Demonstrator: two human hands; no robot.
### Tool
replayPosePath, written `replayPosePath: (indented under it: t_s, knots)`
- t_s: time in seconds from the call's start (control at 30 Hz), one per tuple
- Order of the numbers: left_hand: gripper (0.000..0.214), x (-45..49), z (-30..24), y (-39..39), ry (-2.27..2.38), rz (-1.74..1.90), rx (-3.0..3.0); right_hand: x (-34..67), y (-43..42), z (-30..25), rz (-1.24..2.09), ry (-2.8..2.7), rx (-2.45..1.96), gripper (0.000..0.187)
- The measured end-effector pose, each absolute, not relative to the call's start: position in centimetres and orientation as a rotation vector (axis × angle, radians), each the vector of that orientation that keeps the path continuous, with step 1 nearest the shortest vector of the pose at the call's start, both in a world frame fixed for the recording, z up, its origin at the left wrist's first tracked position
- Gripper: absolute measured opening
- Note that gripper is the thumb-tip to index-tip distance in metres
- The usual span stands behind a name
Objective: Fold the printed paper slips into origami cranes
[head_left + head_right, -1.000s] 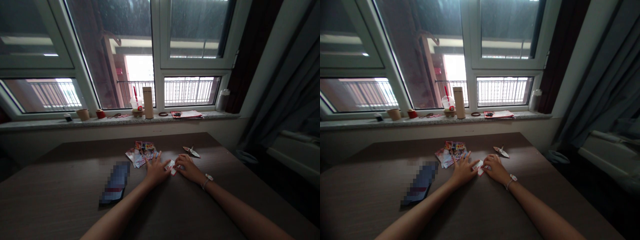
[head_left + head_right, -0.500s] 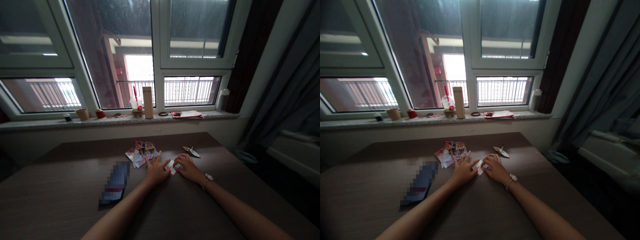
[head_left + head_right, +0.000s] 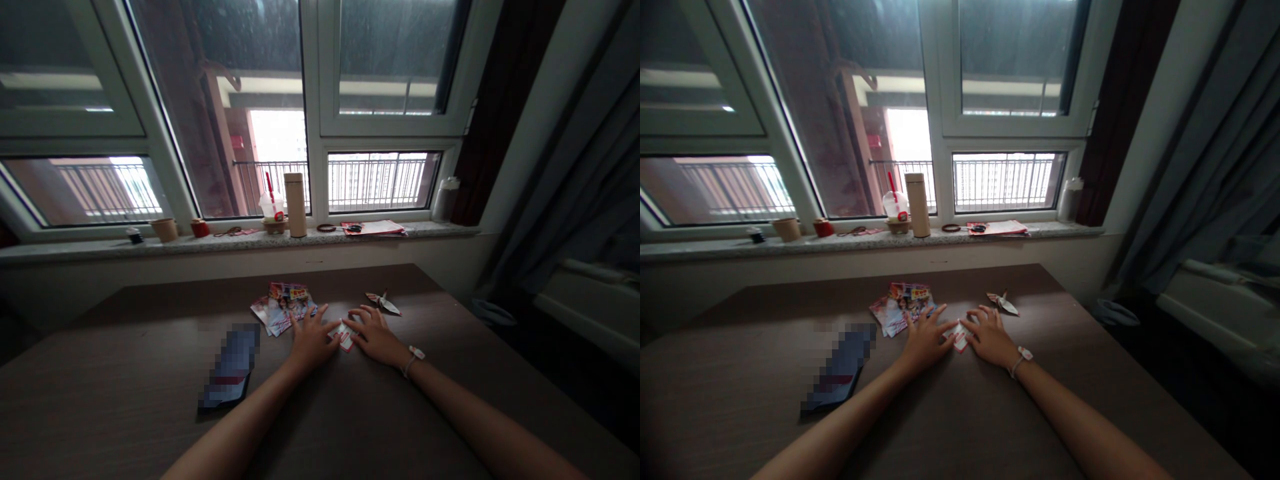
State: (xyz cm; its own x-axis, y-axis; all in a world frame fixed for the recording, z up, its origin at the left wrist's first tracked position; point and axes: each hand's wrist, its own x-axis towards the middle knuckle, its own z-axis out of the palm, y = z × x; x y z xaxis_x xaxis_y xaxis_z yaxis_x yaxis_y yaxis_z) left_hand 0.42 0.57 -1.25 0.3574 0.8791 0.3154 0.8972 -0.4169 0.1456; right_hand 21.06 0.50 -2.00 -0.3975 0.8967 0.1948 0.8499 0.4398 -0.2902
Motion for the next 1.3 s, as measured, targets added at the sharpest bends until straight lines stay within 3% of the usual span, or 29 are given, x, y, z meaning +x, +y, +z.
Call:
replayPosePath:
  t_s: [0.4, 0.7, 1.07, 1.3]
  knots:
    - [0.038, 0.5, -1.1, 0.5, -1.698, -0.5, -2.544, 20.6, 0.6, -2.1, 0.202, -2.37, -1.547, 0.051]
    - [0.039, 0.4, -1.0, 0.4, -1.721, -0.475, -2.564, 21.0, 0.0, -1.8, 0.106, -2.093, -1.424, 0.015]
    - [0.042, 0.4, -0.8, 0.3, -1.766, -0.428, -2.586, 21.8, 1.0, -2.8, 0.266, -2.049, -1.327, 0.033]
    - [0.042, 0.4, -0.9, 0.5, -1.787, -0.449, -2.58, 22.4, 2.0, -3.5, 0.38, -1.96, -1.278, 0.027]
